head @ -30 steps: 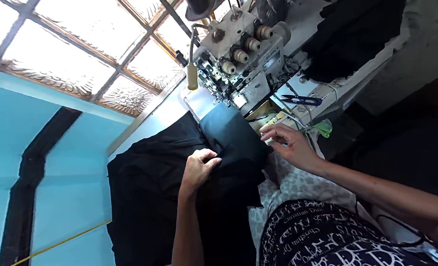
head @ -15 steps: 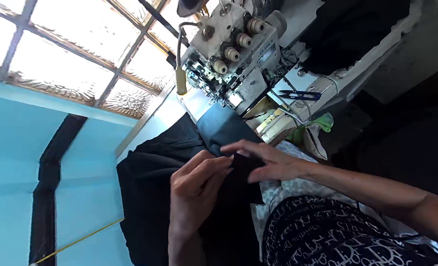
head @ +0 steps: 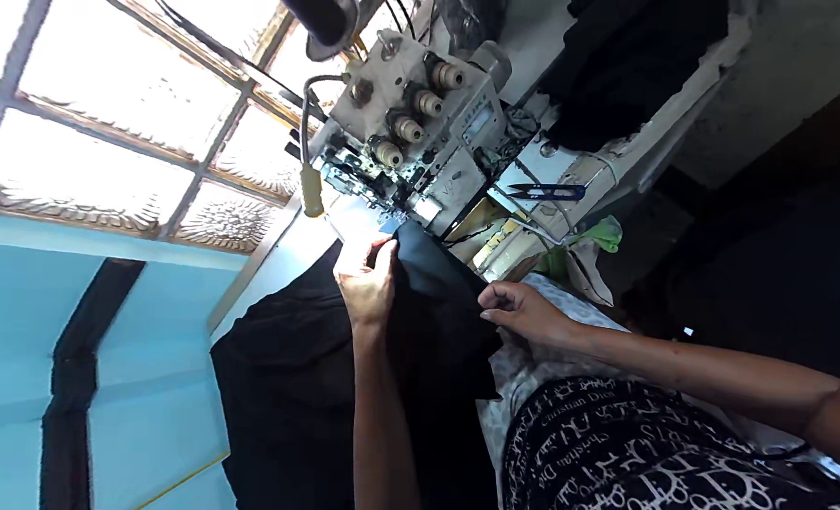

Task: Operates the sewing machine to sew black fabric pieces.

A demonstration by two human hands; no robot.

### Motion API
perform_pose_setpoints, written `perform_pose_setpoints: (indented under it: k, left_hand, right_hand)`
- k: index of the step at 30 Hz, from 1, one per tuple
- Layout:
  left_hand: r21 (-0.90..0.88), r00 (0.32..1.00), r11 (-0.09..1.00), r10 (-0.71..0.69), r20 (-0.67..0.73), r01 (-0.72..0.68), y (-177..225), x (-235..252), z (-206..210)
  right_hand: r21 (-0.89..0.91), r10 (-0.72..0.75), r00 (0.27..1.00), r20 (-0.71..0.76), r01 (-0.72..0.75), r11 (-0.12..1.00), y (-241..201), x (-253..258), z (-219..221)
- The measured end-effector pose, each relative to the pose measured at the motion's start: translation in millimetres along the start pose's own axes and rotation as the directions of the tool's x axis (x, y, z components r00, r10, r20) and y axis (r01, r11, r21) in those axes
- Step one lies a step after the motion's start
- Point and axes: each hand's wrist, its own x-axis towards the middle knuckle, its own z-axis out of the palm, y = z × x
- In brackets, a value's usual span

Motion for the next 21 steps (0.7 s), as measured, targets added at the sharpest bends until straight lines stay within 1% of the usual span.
perform_pose_setpoints:
  k: [3, 5, 6, 8, 11, 12, 13, 14, 15, 16, 17, 18, 19, 21]
  left_hand:
    - [0.053, 1.000, 0.999, -0.012, 0.025, 0.011, 0, -1, 0]
    - [0.073, 0.998, 0.997, -0.038, 0.044, 0.035, 3, 0, -2]
    - [0.074, 0.997, 0.996, -0.046, 0.055, 0.042, 5, -1, -4]
    - [0.068, 0.996, 0.997, -0.049, 0.074, 0.044, 8, -1, -4]
    - [0.032, 0.997, 0.999, 0.002, 0.071, -0.004, 11, 0, 0]
    - [-0.003, 0.998, 1.000, 0.009, 0.056, -0.009, 12, -2, -1]
    - [-0.048, 0.999, 0.999, 0.010, 0.040, -0.008, 14, -4, -4]
    - [-0.096, 1.000, 0.995, 0.004, 0.021, -0.002, 16, -5, -8]
    - [-0.139, 1.000, 0.990, -0.009, -0.003, 0.009, 19, -7, -13]
    - [-0.185, 0.999, 0.983, -0.012, -0.034, 0.006, 21, -7, -18]
    - [-0.228, 0.997, 0.973, 0.002, -0.071, -0.018, 25, -7, -23]
    - [-0.257, 0.995, 0.965, 0.024, -0.099, -0.049, 29, -6, -27]
    - [-0.264, 0.992, 0.962, 0.039, -0.123, -0.070, 32, -5, -29]
    - [-0.268, 0.988, 0.959, 0.046, -0.150, -0.085, 36, -2, -30]
  right_hand:
    - [-0.073, 0.035, 0.998, 0.056, -0.031, 0.997, 3, 0, -4]
    - [-0.150, 0.018, 0.998, 0.058, -0.009, 0.989, 8, 1, -5]
    - [-0.157, 0.012, 0.999, 0.045, -0.005, 0.988, 11, 1, -5]
    - [-0.112, 0.007, 1.000, 0.013, -0.005, 0.994, 17, -1, -4]
    - [-0.016, -0.020, 0.999, -0.043, 0.020, 1.000, 22, -11, -1]
    - [-0.028, -0.065, 0.996, -0.064, 0.063, 0.998, 23, -15, -1]
    - [-0.083, -0.145, 0.986, -0.087, 0.138, 0.987, 24, -18, -2]
    - [-0.179, -0.262, 0.958, -0.112, 0.240, 0.954, 25, -20, -4]
    - [-0.282, -0.388, 0.913, -0.122, 0.343, 0.896, 25, -19, -8]
    - [-0.364, -0.479, 0.871, -0.106, 0.414, 0.834, 23, -15, -13]
    - [-0.416, -0.518, 0.852, -0.075, 0.445, 0.793, 17, -11, -18]
    - [-0.441, -0.513, 0.857, -0.040, 0.446, 0.779, 11, -5, -23]
    - [-0.446, -0.484, 0.875, -0.004, 0.431, 0.784, 6, 2, -26]
    - [-0.394, -0.411, 0.909, 0.066, 0.402, 0.826, 2, 13, -27]
